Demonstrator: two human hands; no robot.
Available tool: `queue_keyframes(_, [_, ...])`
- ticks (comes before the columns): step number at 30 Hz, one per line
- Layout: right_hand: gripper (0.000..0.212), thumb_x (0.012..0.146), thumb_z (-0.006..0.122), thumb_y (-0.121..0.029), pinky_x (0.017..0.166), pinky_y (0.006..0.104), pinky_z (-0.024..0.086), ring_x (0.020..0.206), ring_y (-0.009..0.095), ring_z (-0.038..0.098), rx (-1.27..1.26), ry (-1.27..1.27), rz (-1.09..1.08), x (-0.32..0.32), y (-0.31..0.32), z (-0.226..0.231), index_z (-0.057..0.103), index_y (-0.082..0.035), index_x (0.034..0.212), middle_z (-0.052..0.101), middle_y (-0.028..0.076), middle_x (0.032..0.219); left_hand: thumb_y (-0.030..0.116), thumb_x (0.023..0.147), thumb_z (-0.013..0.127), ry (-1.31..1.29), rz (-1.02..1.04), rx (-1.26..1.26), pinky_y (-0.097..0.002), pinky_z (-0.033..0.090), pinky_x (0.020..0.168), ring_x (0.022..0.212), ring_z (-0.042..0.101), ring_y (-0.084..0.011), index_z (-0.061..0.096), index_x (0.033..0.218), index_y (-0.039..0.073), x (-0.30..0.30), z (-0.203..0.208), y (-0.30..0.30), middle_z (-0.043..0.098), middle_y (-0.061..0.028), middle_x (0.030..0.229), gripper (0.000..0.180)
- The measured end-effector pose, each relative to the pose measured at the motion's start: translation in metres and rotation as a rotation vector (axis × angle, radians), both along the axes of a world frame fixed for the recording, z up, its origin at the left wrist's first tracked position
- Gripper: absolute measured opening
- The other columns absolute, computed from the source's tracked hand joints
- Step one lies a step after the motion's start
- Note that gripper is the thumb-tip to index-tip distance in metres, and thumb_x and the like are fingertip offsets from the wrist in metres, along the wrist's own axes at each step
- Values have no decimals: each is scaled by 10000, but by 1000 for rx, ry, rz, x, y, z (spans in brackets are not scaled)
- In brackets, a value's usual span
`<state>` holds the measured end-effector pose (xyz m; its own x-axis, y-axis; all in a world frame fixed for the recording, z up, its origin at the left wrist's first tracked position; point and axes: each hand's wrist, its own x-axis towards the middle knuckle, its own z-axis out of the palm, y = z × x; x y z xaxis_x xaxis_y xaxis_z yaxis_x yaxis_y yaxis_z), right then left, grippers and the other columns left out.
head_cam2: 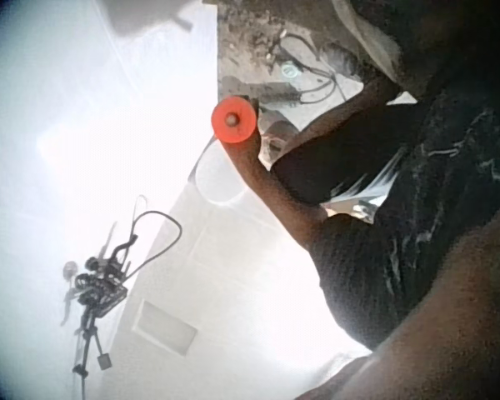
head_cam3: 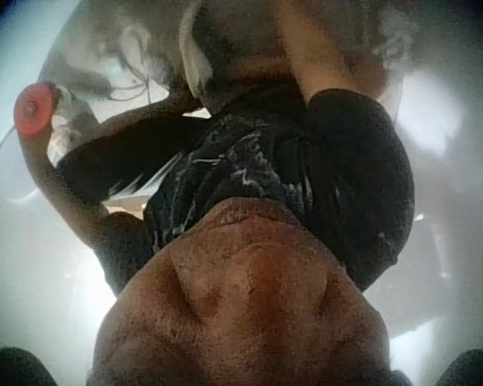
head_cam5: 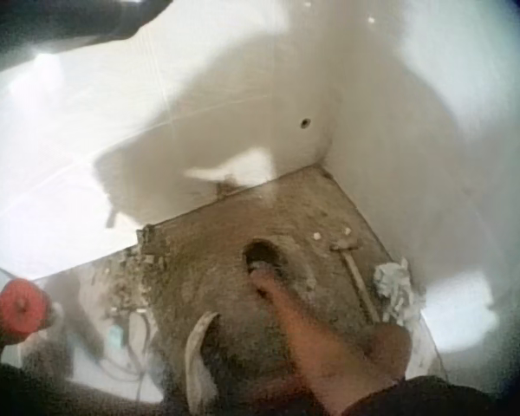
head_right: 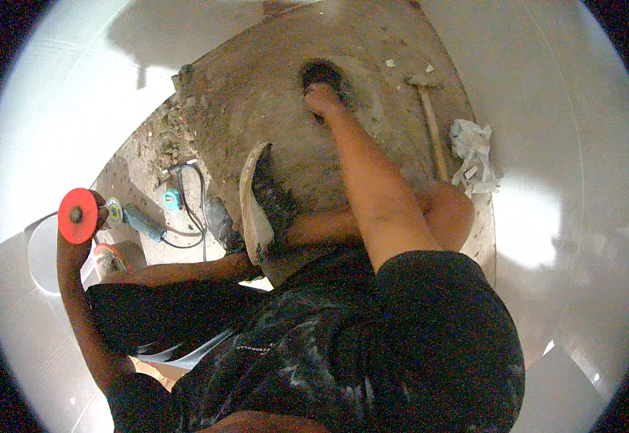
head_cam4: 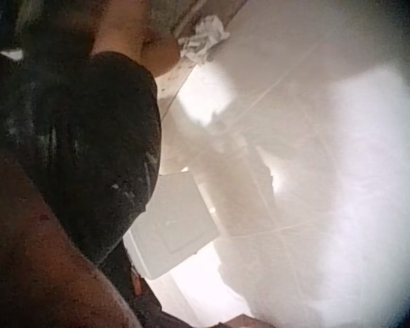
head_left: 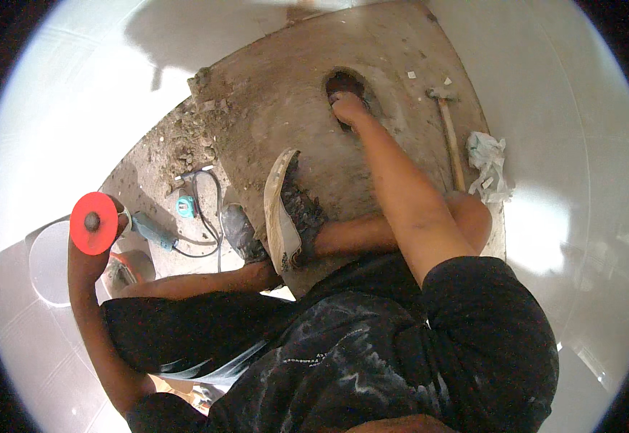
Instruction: The person uses an angle grinder to cut the concrete floor around a pipe and then breaks the material away using a hammer and chisel, reaching into the hole to remove debris by hand.
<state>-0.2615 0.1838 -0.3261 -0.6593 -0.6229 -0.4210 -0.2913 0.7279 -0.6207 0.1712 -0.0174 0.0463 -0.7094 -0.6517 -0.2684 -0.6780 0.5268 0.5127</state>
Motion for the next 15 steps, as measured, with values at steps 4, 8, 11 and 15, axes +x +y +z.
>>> queue_keyframes(4, [338, 891, 621, -206, 903, 392, 496, 1082, 277, 622, -59, -174, -180, -3, -2, 16, 666, -69, 1197, 654, 126, 1232, 139, 882, 721, -15, -4, -19, -287, 504, 720, 824, 597, -117, 632, 1017, 44, 6, -4, -5, 630, -20, 912, 188])
queue_keyframes(8, [236, 917, 650, -179, 823, 366, 537, 907, 213, 667, -974, -269, 22, 35, -23, 141, 701, -49, 1107, 713, 85, 1030, 124, 882, 714, -56, 122, -47, -285, 503, 747, 870, 605, -125, 634, 1028, 32, 39, -2, -3, 644, -35, 931, 190])
queue_keyframes(11, [255, 874, 687, -174, 807, 390, 552, 827, 227, 682, -655, 140, -71, -44, 11, 139, 703, -51, 1096, 726, 72, 968, 109, 882, 708, -20, 99, 26, -284, 503, 765, 893, 607, -129, 633, 1040, 25, 29, -5, -10, 648, -46, 956, 194])
queue_keyframes(15, [283, 815, 708, -180, 772, 426, 545, 781, 311, 693, -117, 355, -9, -69, 42, 105, 706, -43, 1062, 727, 129, 934, 93, 876, 711, -28, 62, 24, -284, 501, 774, 899, 609, -138, 627, 1052, 25, 28, -7, -15, 642, -51, 1005, 206])
